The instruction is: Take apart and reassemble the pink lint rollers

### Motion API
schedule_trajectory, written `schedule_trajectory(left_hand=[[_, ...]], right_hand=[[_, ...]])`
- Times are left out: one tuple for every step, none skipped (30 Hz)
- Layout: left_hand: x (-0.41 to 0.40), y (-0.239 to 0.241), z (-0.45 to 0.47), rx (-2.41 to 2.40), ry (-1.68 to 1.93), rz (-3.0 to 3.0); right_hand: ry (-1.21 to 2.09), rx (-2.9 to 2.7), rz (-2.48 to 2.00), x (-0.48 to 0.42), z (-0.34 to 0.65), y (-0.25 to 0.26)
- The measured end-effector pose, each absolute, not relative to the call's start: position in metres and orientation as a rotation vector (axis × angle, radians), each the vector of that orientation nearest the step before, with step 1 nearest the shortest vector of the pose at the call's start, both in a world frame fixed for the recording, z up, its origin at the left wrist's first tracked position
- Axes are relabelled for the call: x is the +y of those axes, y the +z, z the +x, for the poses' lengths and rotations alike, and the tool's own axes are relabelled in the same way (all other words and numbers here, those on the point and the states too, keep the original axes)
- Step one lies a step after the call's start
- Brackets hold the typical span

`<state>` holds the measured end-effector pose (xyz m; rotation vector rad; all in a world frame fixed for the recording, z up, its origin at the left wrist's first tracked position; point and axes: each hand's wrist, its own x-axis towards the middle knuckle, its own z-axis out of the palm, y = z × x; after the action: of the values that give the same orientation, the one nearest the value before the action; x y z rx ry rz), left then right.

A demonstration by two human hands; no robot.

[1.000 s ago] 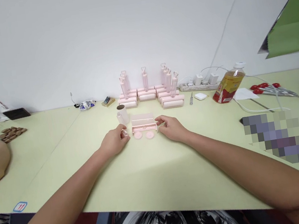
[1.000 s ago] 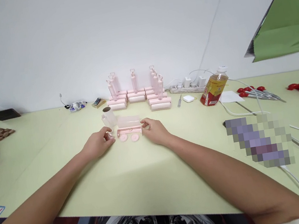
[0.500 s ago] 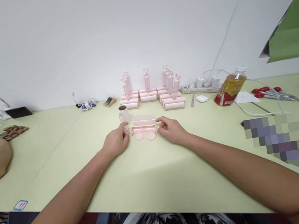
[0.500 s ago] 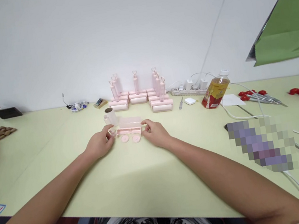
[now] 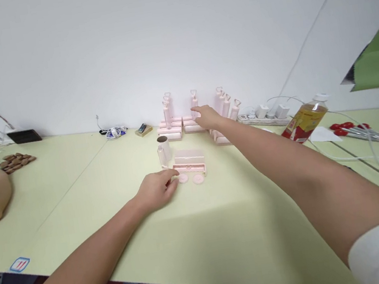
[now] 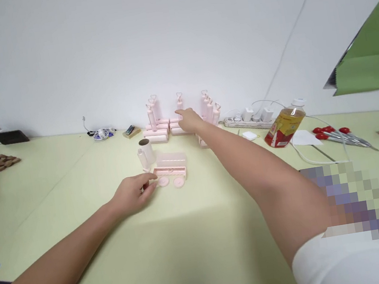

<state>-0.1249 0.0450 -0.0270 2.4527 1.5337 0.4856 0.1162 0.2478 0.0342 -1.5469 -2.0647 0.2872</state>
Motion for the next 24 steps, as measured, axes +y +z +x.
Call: schedule_trajectory(left_hand=[[0.044,-0.029,-0.125,1.491,0.498,2.470],[0.043,-0.030,-0.125,1.444,0.513,2.488],[0.042,-0.032,-0.125,1.398,0.526,2.504],[0.042,-0.033,-0.125,1.356,0.536,2.516],[0.042,-0.033,-0.124,1.320,0.541,2.523],[0.042,-0.033,-0.123,1.293,0.543,2.526],[0.042,-0.033,-0.123,1.272,0.540,2.524],[0.042,-0.033,-0.122,1.258,0.539,2.518],[0.043,-0.032,-0.122,1.252,0.541,2.508],[0.043,-0.032,-0.122,1.253,0.544,2.497],[0.044,-0.032,-0.122,1.261,0.550,2.484],[0.044,-0.032,-0.122,1.274,0.554,2.472],[0.045,-0.033,-0.122,1.290,0.560,2.462],[0.045,-0.033,-0.122,1.305,0.568,2.454],[0.045,-0.033,-0.123,1.318,0.581,2.446],[0.046,-0.033,-0.123,1.335,0.606,2.434],[0.047,-0.033,-0.123,1.359,0.646,2.413],[0.048,-0.031,-0.123,1.391,0.697,2.381],[0.049,-0.029,-0.122,1.431,0.759,2.338],[0.050,-0.025,-0.121,1.472,0.823,2.286],[0.052,-0.021,-0.118,1.512,0.882,2.230],[0.054,-0.015,-0.114,1.546,0.926,2.172],[0.055,-0.010,-0.109,1.572,0.951,2.117],[0.056,-0.005,-0.102,1.582,0.964,2.068]], right_hand=[[0.303,-2.088,-1.568,0.258,0.113,0.033],[0.318,-2.108,-1.587,0.266,0.110,0.029],[0.332,-2.124,-1.607,0.271,0.108,0.025],[0.342,-2.136,-1.623,0.275,0.107,0.021],[0.345,-2.143,-1.636,0.277,0.106,0.017],[0.340,-2.146,-1.643,0.277,0.106,0.014],[0.326,-2.143,-1.646,0.277,0.107,0.011],[0.305,-2.134,-1.645,0.275,0.108,0.009],[0.280,-2.119,-1.642,0.273,0.110,0.009],[0.254,-2.100,-1.640,0.270,0.111,0.009],[0.232,-2.078,-1.638,0.268,0.113,0.011],[0.213,-2.057,-1.633,0.265,0.115,0.013],[0.197,-2.037,-1.623,0.261,0.116,0.016],[0.184,-2.022,-1.609,0.257,0.118,0.020],[0.172,-2.012,-1.589,0.252,0.119,0.025],[0.161,-2.006,-1.566,0.247,0.120,0.030],[0.150,-2.002,-1.541,0.239,0.121,0.035],[0.136,-2.004,-1.510,0.230,0.122,0.040],[0.120,-2.007,-1.478,0.219,0.123,0.046],[0.101,-2.015,-1.435,0.206,0.124,0.051],[0.063,-2.036,-1.356,0.192,0.125,0.055],[0.037,-2.059,-1.284,0.176,0.126,0.059],[0.016,-2.066,-1.229,0.159,0.127,0.062],[0.000,-2.057,-1.194,0.142,0.128,0.064]])
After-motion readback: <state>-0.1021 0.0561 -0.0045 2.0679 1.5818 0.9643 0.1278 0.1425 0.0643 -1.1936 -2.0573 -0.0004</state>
